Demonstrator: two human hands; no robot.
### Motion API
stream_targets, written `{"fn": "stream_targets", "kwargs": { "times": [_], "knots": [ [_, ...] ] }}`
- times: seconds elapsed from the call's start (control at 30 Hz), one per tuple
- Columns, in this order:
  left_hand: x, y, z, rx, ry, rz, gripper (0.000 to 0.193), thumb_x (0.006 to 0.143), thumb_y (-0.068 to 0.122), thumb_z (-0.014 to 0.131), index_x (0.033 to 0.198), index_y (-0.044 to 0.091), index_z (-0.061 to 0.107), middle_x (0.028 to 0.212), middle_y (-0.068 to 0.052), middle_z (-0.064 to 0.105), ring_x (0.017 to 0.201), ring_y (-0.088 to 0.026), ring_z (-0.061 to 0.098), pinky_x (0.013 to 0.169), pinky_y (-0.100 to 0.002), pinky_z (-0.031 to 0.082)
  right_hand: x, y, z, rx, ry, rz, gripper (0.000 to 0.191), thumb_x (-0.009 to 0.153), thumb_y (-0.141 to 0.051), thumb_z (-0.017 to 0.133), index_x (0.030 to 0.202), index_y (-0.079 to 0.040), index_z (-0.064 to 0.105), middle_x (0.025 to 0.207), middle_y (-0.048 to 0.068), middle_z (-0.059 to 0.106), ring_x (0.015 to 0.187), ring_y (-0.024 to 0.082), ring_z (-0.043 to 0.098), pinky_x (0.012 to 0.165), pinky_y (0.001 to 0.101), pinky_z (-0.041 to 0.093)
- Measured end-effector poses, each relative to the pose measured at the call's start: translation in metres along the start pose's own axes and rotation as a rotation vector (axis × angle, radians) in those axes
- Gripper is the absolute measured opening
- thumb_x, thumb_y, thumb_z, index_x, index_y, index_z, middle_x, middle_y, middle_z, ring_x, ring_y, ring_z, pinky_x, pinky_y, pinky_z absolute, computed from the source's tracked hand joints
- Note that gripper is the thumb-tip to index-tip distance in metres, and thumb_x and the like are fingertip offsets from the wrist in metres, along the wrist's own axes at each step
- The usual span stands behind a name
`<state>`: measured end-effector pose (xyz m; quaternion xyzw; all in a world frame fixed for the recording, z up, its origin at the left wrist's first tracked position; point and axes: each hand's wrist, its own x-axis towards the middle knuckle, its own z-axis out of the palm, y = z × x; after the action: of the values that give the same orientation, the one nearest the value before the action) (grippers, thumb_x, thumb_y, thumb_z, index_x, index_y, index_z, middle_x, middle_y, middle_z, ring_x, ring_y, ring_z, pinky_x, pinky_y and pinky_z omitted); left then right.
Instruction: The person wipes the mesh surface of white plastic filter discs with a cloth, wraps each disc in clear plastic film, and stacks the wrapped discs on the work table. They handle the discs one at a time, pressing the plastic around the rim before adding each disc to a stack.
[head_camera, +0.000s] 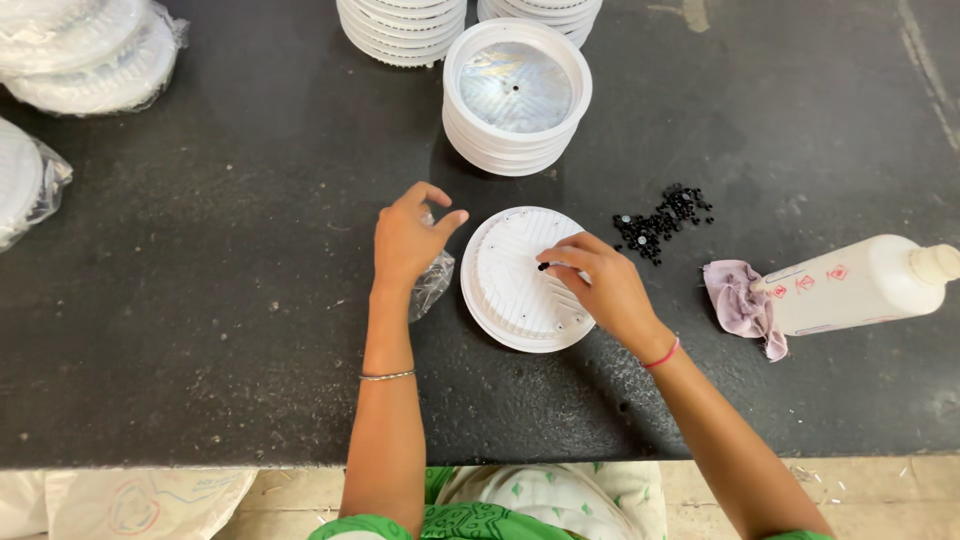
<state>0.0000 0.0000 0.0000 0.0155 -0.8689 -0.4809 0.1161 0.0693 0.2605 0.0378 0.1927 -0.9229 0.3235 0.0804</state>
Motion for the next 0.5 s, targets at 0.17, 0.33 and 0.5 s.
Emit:
{"fn": "stream_targets", "kwargs": {
  "times": [0.17,0.33,0.5],
  "knots": [
    [-0.004,0.000,0.010,0.033,-0.033,-0.040,0.032,0.077,0.029,0.087,0.099,0.013,0.070,0.064,-0.004,0.060,0.059,-0.022,0.062,0.059,-0.039,0.050,0.000,-0.001,-0.003,-0.134,-0.045,-0.003,0.020,0.088,-0.014,0.072,0.107,-0.016,0.078,0.110,0.002,0.071,0.087,0.025,0.070,0.073,0.0368,0.055],
    [0.000,0.004,0.017,0.026,-0.034,-0.053,0.030,0.077,0.029,0.086,0.098,0.014,0.071,0.065,-0.002,0.061,0.061,-0.021,0.063,0.060,-0.038,0.050,0.001,0.001,-0.013,-0.186,-0.058,-0.035,0.020,0.089,-0.014,0.071,0.107,-0.015,0.077,0.111,0.002,0.071,0.092,0.026,0.070,0.075,0.0377,0.055],
    [0.005,0.005,0.018,0.024,-0.026,-0.042,0.029,0.078,0.029,0.086,0.097,0.014,0.071,0.066,-0.002,0.062,0.062,-0.020,0.064,0.061,-0.038,0.050,0.006,0.001,-0.016,-0.211,-0.055,-0.074,0.019,0.090,-0.014,0.070,0.108,-0.015,0.077,0.111,0.003,0.071,0.092,0.027,0.070,0.075,0.0383,0.055]
  ]
}}
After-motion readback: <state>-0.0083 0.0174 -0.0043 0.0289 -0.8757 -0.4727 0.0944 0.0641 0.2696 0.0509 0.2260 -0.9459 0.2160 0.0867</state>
